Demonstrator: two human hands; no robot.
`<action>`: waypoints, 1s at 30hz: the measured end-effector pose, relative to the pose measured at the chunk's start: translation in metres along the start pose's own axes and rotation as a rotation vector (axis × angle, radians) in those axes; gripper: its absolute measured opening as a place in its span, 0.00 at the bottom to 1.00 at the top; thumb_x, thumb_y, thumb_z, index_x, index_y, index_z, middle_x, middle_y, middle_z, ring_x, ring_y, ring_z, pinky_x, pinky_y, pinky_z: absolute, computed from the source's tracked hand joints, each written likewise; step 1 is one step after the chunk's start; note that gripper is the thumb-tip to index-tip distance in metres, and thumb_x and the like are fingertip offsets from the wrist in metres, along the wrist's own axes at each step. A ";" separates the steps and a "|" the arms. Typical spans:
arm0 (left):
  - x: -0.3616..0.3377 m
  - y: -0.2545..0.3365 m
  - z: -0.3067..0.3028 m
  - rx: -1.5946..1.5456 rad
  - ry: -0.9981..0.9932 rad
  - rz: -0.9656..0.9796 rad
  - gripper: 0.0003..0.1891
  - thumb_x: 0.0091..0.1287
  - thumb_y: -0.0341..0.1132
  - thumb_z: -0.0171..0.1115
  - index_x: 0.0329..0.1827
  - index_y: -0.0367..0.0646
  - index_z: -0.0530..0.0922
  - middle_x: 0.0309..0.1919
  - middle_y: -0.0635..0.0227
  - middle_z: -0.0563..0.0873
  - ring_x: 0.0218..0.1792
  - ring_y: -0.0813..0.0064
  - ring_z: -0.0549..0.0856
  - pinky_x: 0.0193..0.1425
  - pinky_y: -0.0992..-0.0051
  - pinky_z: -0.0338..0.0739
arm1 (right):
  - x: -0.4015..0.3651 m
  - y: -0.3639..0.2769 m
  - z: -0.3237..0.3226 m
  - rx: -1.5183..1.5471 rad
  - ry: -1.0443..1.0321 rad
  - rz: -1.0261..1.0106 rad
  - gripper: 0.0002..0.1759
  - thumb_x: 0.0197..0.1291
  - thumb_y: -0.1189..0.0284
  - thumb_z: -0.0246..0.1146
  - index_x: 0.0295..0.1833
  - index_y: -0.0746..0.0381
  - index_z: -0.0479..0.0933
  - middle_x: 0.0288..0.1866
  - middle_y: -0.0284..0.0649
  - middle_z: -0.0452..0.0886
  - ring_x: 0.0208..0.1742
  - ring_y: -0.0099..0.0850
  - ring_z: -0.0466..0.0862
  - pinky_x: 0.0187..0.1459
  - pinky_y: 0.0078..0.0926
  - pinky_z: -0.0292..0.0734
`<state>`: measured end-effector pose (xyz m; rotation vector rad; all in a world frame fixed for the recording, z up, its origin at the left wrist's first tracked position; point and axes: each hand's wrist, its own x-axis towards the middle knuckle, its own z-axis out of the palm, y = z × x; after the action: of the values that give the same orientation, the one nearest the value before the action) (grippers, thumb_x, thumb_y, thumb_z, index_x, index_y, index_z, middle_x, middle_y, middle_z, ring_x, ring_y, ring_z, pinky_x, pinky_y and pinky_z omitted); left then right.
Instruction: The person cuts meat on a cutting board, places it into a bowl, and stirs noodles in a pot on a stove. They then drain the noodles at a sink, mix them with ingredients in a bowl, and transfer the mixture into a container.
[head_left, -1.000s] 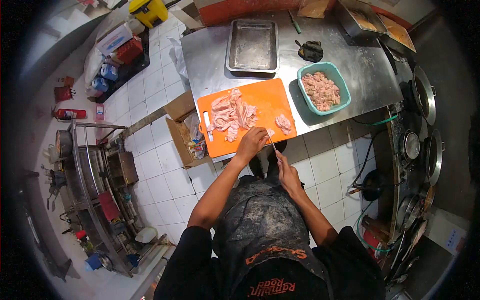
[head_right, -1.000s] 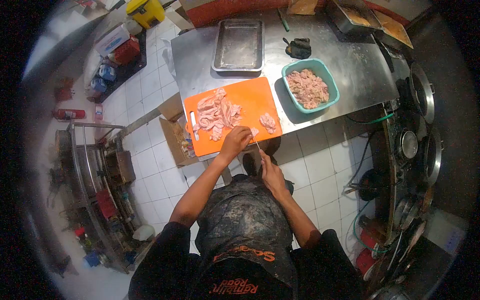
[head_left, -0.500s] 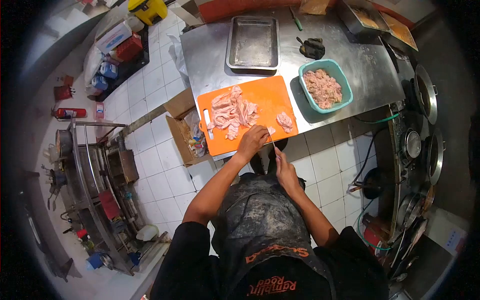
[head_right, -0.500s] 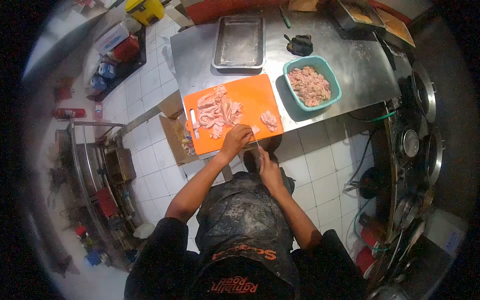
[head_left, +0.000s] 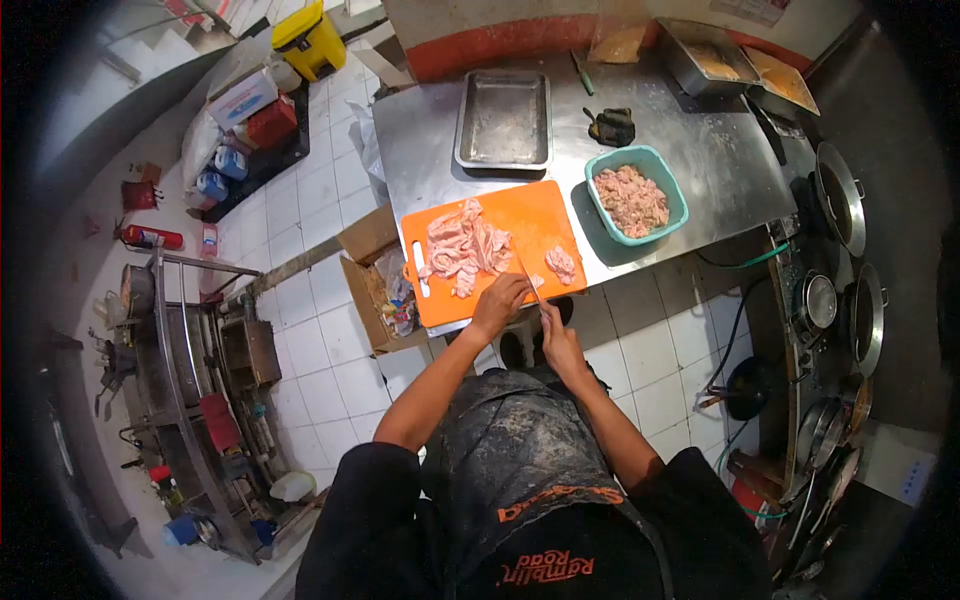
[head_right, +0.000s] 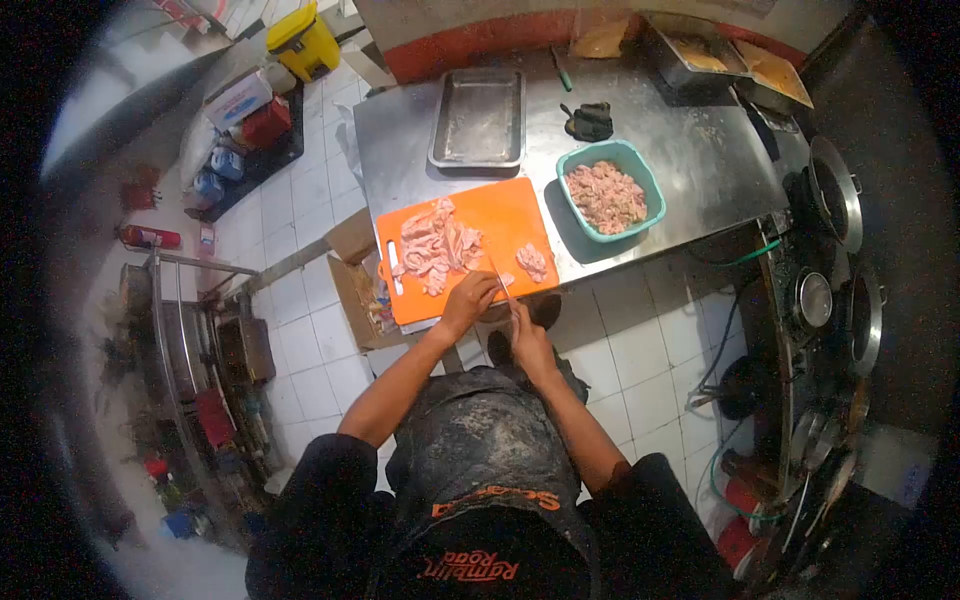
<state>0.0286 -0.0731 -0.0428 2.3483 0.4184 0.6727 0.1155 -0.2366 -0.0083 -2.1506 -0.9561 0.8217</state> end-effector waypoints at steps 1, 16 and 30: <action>0.000 -0.002 0.001 -0.004 0.020 -0.015 0.07 0.63 0.29 0.65 0.41 0.36 0.82 0.42 0.62 0.84 0.46 0.61 0.83 0.50 0.67 0.79 | -0.006 0.007 0.002 0.001 0.010 -0.014 0.19 0.76 0.67 0.47 0.69 0.49 0.65 0.39 0.61 0.83 0.39 0.60 0.83 0.37 0.55 0.78; -0.015 -0.005 -0.019 0.007 0.040 -0.066 0.15 0.58 0.31 0.71 0.47 0.36 0.79 0.44 0.59 0.83 0.47 0.56 0.82 0.52 0.64 0.78 | -0.023 0.003 0.012 -0.027 -0.033 -0.097 0.21 0.76 0.65 0.46 0.72 0.49 0.62 0.39 0.59 0.83 0.39 0.61 0.83 0.38 0.56 0.77; -0.009 -0.008 -0.014 -0.010 0.027 -0.061 0.07 0.59 0.28 0.65 0.38 0.35 0.82 0.41 0.61 0.84 0.44 0.59 0.83 0.50 0.66 0.79 | -0.011 -0.004 0.010 -0.005 -0.021 -0.114 0.22 0.76 0.64 0.46 0.72 0.50 0.62 0.42 0.59 0.83 0.43 0.60 0.83 0.43 0.55 0.78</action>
<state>0.0125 -0.0647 -0.0420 2.3101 0.4956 0.6762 0.1003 -0.2400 -0.0081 -2.0740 -1.0820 0.7888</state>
